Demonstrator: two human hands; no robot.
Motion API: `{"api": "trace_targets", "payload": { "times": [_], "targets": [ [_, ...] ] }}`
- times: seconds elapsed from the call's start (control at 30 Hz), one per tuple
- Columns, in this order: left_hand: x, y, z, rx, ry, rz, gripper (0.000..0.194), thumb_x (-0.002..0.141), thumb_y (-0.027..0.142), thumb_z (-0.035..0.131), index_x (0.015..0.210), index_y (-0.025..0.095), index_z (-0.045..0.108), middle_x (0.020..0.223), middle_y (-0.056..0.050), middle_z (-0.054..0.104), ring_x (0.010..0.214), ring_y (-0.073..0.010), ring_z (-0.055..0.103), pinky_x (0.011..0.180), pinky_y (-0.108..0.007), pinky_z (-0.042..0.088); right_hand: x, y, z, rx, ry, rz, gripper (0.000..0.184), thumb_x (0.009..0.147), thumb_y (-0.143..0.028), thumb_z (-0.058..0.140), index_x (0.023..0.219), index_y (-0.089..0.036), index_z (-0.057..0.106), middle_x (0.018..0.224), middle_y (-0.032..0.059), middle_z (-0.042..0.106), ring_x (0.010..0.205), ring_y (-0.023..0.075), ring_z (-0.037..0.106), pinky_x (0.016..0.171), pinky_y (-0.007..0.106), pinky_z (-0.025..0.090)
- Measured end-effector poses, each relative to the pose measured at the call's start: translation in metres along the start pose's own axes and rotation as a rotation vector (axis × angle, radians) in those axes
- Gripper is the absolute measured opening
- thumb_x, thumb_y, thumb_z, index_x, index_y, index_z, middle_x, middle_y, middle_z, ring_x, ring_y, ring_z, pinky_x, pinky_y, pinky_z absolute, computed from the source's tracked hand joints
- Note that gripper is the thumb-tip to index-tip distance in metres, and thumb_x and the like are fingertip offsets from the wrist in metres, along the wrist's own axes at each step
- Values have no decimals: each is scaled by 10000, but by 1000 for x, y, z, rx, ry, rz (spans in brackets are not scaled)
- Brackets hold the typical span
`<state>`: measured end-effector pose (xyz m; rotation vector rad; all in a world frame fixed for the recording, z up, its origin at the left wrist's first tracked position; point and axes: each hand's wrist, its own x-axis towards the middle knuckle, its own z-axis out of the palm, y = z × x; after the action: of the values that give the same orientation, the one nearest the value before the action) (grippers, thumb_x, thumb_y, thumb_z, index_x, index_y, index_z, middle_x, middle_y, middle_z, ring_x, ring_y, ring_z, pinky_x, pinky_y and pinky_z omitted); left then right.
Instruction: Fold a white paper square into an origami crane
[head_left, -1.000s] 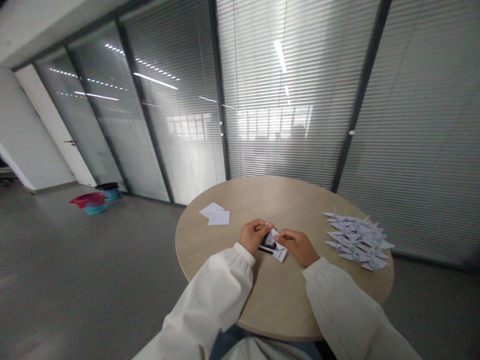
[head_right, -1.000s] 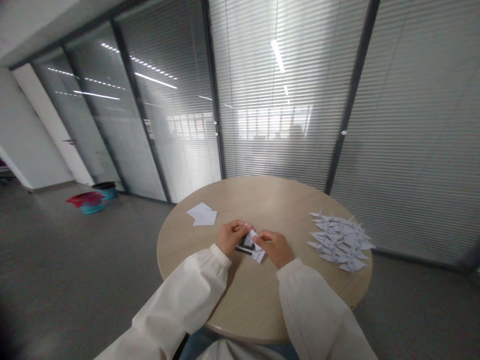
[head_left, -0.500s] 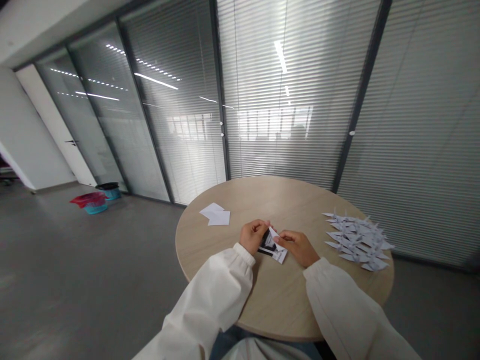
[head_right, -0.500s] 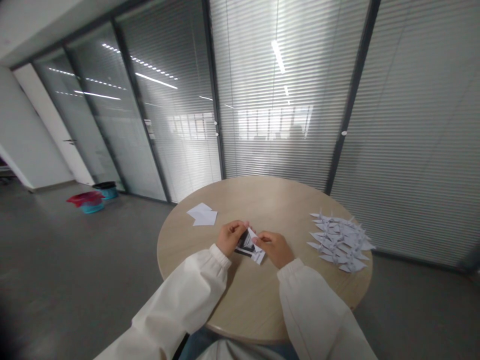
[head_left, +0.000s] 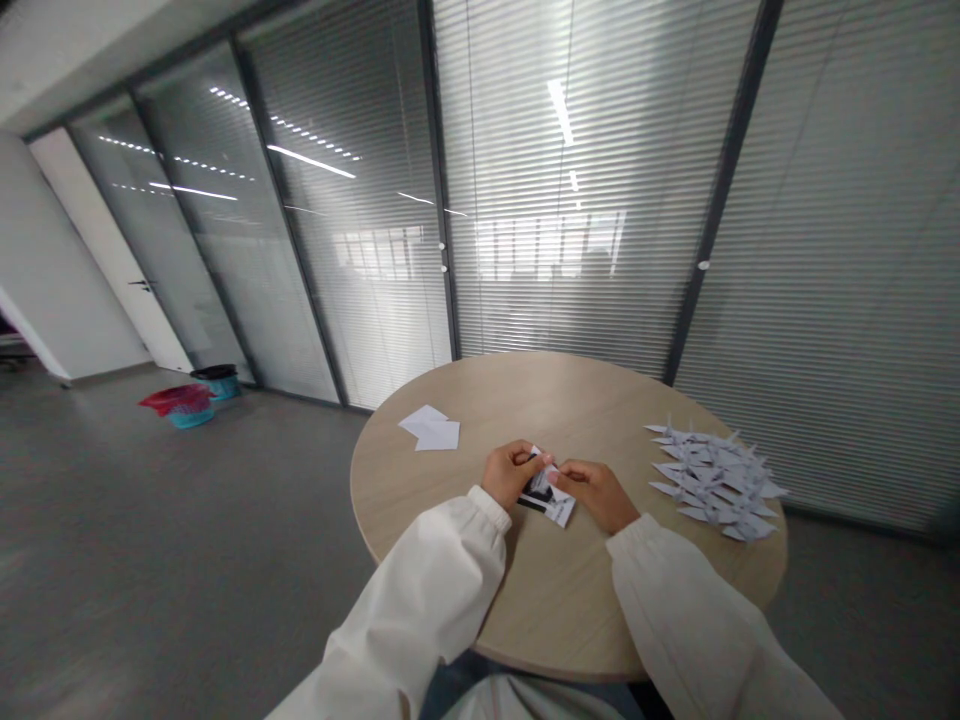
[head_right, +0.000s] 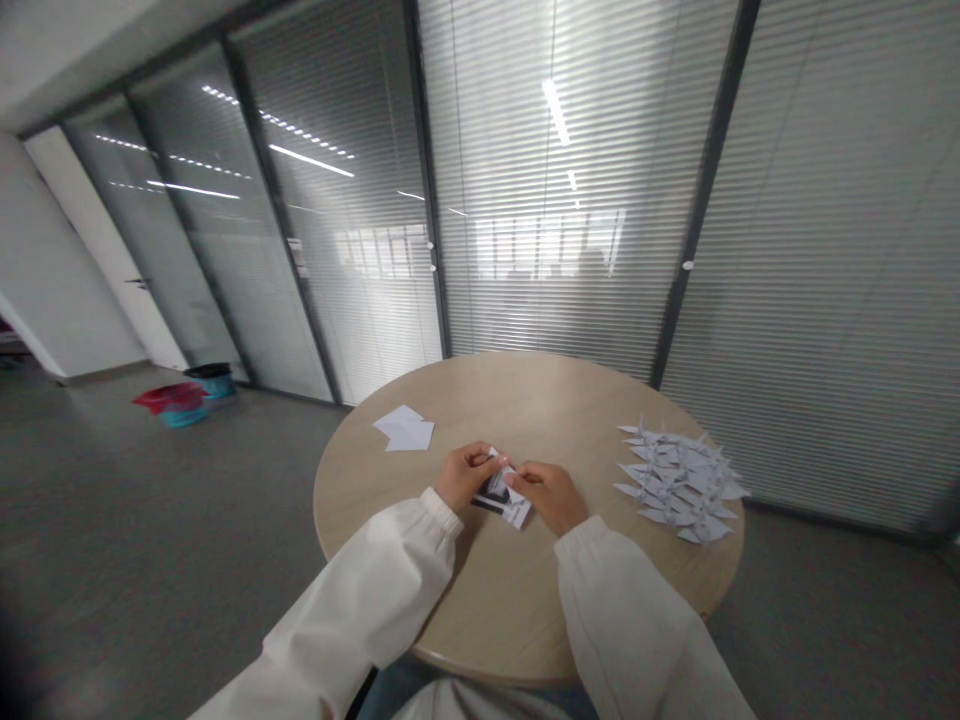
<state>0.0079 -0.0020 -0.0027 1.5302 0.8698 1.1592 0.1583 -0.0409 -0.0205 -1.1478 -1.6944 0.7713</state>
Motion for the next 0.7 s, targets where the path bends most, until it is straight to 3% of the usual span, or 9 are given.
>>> {"api": "trace_targets", "payload": {
  "times": [0.3,0.7],
  "targets": [
    [-3,0,0,6,4,1,341,536,418,704,586,109,568,414,47,452,369,-39,345,369,-172,227,1,2,0,57,-86,13,355,746,-468,512,695,-131,611,597,-4,576,552,109,503,518,196,382],
    [-4,-1,0,37,-9,35,336,545,419,697,596,115,562,468,30,508,402,-50,404,385,-165,275,-1,-4,-2,-110,-2,-70,391,766,-469,468,609,-146,621,518,-19,526,514,103,451,481,191,346]
  ]
}}
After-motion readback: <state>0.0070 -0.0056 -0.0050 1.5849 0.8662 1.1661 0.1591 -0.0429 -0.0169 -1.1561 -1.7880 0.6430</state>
